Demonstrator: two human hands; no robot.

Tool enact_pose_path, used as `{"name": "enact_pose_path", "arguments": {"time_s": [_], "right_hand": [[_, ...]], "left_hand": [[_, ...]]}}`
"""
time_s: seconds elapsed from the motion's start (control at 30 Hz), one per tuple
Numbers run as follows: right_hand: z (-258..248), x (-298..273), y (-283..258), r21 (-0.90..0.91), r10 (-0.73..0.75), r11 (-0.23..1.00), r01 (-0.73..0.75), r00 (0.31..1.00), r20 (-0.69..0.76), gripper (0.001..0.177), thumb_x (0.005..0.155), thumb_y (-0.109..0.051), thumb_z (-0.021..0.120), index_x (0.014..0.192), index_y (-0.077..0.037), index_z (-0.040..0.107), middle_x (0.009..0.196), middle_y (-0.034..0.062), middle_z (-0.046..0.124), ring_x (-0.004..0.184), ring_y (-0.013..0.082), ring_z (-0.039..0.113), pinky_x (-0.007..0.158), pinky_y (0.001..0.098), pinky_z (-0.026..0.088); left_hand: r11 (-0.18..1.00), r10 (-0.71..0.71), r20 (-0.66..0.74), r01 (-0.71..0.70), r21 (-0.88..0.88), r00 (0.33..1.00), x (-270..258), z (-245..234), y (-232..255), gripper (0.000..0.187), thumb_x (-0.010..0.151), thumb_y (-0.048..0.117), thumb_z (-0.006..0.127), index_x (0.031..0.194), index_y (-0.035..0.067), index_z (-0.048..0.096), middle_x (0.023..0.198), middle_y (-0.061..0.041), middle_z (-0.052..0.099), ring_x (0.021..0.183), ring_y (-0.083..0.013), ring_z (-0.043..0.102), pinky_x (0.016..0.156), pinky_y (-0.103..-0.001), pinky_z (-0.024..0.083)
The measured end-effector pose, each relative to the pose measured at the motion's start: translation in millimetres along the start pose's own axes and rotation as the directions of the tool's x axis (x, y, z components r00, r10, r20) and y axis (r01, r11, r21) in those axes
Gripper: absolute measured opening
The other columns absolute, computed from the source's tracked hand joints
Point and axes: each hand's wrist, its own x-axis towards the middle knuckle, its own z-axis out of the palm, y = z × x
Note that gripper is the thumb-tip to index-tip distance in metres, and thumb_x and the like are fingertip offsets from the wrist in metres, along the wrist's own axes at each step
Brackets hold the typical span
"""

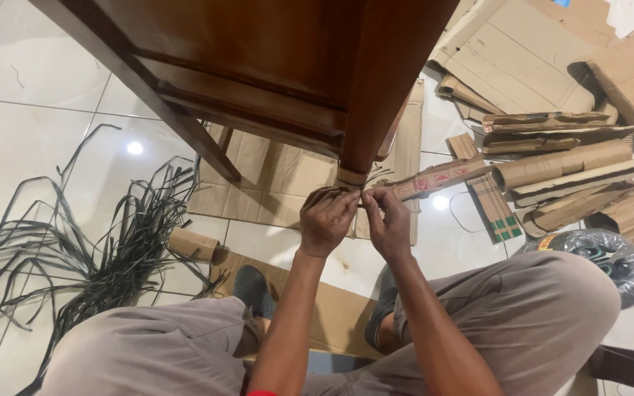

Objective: Wrapping the legs of a wooden chair with cardboard and securing them with plastic ties.

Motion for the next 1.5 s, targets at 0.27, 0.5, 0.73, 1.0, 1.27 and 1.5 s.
{"name": "enact_pose_path", "arguments": {"time_s": [0.27, 0.5, 0.73, 1.0, 1.27, 1.5], "right_hand": [[-12.7, 4.8, 4.3, -0.147, -0.031, 0.989, 0.028, 0.999, -0.018, 0.009, 0.095, -0.012, 0.078, 0.097, -0.004, 0.077, 0.079, 0.0114, 0.074, 0.072, 0.0261, 0.073, 0.069, 0.0356, 0.057], [-24.4, 10.8, 35.8, -0.309, -0.120, 0.945, 0.106, 0.992, -0.026, 0.009, 0.094, -0.013, 0.079, 0.096, -0.005, 0.075, 0.076, 0.0129, 0.068, 0.069, 0.0308, 0.070, 0.066, 0.0382, 0.057], [-26.7, 5.9, 53.8, -0.345, -0.073, 0.938, 0.048, 0.995, -0.060, 0.021, 0.097, -0.021, 0.079, 0.089, -0.005, 0.069, 0.071, 0.0111, 0.063, 0.065, 0.0288, 0.066, 0.064, 0.0398, 0.054], [-20.8, 9.0, 21.5, 0.293, 0.476, 0.854, -0.431, 0.874, -0.102, 0.033, 0.103, -0.021, 0.070, 0.074, -0.014, 0.056, 0.062, -0.0054, 0.048, 0.062, 0.0073, 0.046, 0.063, 0.0228, 0.041], [-26.3, 13.7, 25.9, 0.866, 0.586, 0.149, -0.477, 0.748, 0.312, 0.031, 0.109, -0.042, 0.048, 0.089, -0.020, 0.058, 0.117, -0.0038, 0.070, 0.097, 0.0095, 0.061, 0.082, 0.0248, 0.045], [-25.8, 21.5, 73.4, 0.892, 0.497, -0.050, -0.450, 0.763, 0.413, 0.028, 0.113, -0.035, 0.044, 0.095, -0.017, 0.057, 0.089, -0.0062, 0.057, 0.080, 0.0088, 0.058, 0.085, 0.0294, 0.049]], "left_hand": [[0.989, 0.011, -0.078, 0.001, 0.148, 0.997, -0.2, 6.2, -6.5, 0.006, 0.085, 0.017, 0.075, 0.081, 0.014, 0.073, 0.071, -0.002, 0.069, 0.068, -0.0200, 0.071, 0.077, -0.033, 0.058], [0.978, -0.104, -0.043, 0.110, 0.176, 0.994, 7.0, 2.4, -1.6, 0.008, 0.078, 0.012, 0.071, 0.083, 0.017, 0.070, 0.071, 0.001, 0.066, 0.068, -0.0208, 0.070, 0.073, -0.034, 0.058], [0.931, -0.352, 0.025, 0.353, -0.098, 0.936, 12.0, -2.0, 14.9, 0.006, 0.080, 0.010, 0.065, 0.084, 0.014, 0.062, 0.069, -0.006, 0.059, 0.064, -0.0313, 0.066, 0.063, -0.042, 0.055], [0.233, -0.662, 0.447, 0.732, -0.640, 0.601, -8.2, 15.2, 15.1, 0.009, 0.091, 0.013, 0.058, 0.087, 0.008, 0.064, 0.056, -0.009, 0.059, 0.048, -0.0189, 0.062, 0.049, -0.034, 0.054], [-0.148, -0.660, 0.620, 0.735, -0.662, 0.425, -17.2, 23.1, 14.9, 0.011, 0.094, 0.014, 0.059, 0.097, 0.003, 0.060, 0.064, -0.021, 0.067, 0.047, -0.0232, 0.066, 0.053, -0.034, 0.061], [-0.243, -0.678, 0.636, 0.704, -0.668, 0.369, -28.8, 33.3, 7.4, 0.014, 0.092, 0.014, 0.063, 0.099, 0.002, 0.063, 0.073, -0.022, 0.071, 0.051, -0.0218, 0.070, 0.062, -0.037, 0.066]]}}
